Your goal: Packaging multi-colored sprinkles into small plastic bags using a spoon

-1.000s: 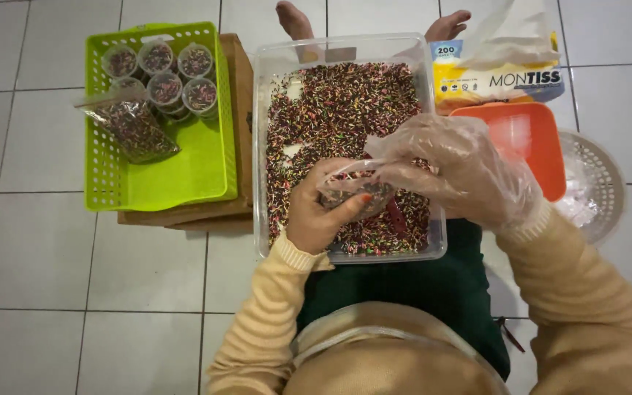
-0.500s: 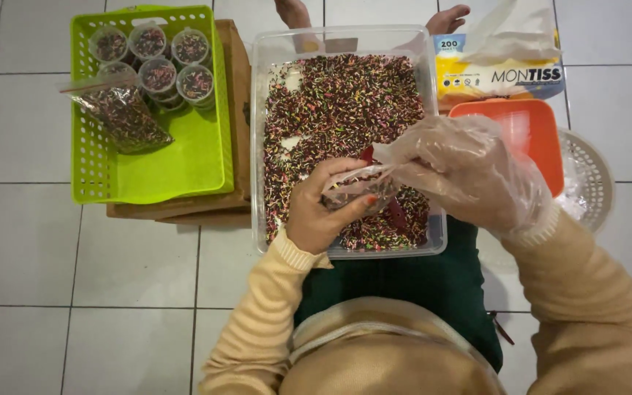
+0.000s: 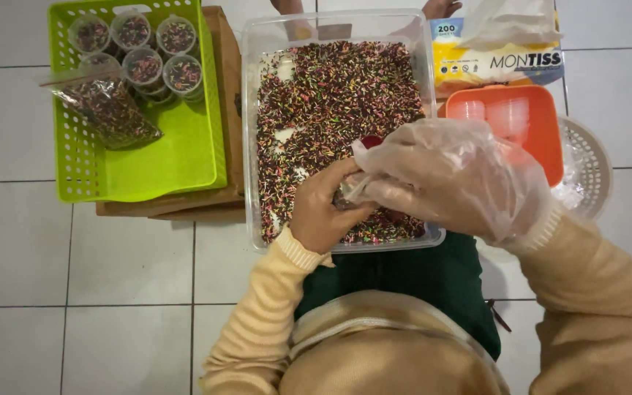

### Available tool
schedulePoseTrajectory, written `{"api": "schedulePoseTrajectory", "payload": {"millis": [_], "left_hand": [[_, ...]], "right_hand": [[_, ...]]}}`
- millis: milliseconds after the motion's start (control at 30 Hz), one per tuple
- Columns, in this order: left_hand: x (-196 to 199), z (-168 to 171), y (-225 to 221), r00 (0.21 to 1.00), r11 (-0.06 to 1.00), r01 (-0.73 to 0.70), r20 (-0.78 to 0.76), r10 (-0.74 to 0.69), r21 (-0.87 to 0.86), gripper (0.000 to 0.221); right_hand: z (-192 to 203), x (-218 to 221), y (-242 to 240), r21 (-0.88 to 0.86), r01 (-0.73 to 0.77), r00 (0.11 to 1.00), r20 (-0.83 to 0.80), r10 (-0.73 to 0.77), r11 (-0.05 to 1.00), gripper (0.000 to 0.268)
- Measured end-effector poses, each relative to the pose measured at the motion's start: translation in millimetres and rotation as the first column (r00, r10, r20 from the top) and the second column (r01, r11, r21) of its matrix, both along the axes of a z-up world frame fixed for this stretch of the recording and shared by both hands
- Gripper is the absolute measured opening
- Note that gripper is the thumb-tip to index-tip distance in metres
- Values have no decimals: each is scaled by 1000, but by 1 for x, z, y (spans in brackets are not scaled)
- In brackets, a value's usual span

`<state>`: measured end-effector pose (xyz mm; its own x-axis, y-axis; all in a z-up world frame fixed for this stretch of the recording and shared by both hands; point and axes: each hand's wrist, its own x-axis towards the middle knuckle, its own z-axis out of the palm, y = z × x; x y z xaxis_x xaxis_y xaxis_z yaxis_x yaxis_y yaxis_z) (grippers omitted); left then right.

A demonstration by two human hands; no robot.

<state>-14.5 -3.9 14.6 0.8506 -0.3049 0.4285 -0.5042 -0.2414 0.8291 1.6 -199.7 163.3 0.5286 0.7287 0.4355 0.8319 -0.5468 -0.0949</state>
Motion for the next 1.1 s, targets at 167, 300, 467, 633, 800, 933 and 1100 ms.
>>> {"api": "schedulePoseTrajectory", "payload": {"millis": [167, 300, 467, 633, 800, 933, 1100], "left_hand": [[-6, 17, 1, 999, 1000, 11, -30, -11, 20, 46], [-7, 17, 3, 993, 997, 23, -112, -31, -69, 40], [-8, 12, 6, 986, 992, 52, -151, -70, -116, 41], [-10, 14, 6, 981, 982, 38, -182, -72, -185, 36], [-11, 15, 11, 973, 966, 33, -211, -90, -258, 37], [-11, 11, 10, 972, 964, 41, -212, -99, -262, 37], [-11, 5, 7, 979, 959, 24, -189, -81, -284, 38]], "right_hand": [[-10, -2, -6, -46, 83, 990, 122, -77, 995, 25], [-16, 11, -18, 158, -32, 999, 31, 28, 987, 16], [-17, 21, -26, 111, -205, 961, -167, 221, 973, 40], [-7, 16, -14, 184, -61, 931, -343, 122, 981, 26], [-8, 7, -14, 181, 99, 906, -422, -14, 979, 22], [-9, 9, -15, 118, 77, 899, -439, -17, 990, 17], [-11, 7, -12, 197, -44, 950, -296, 102, 979, 17]]}}
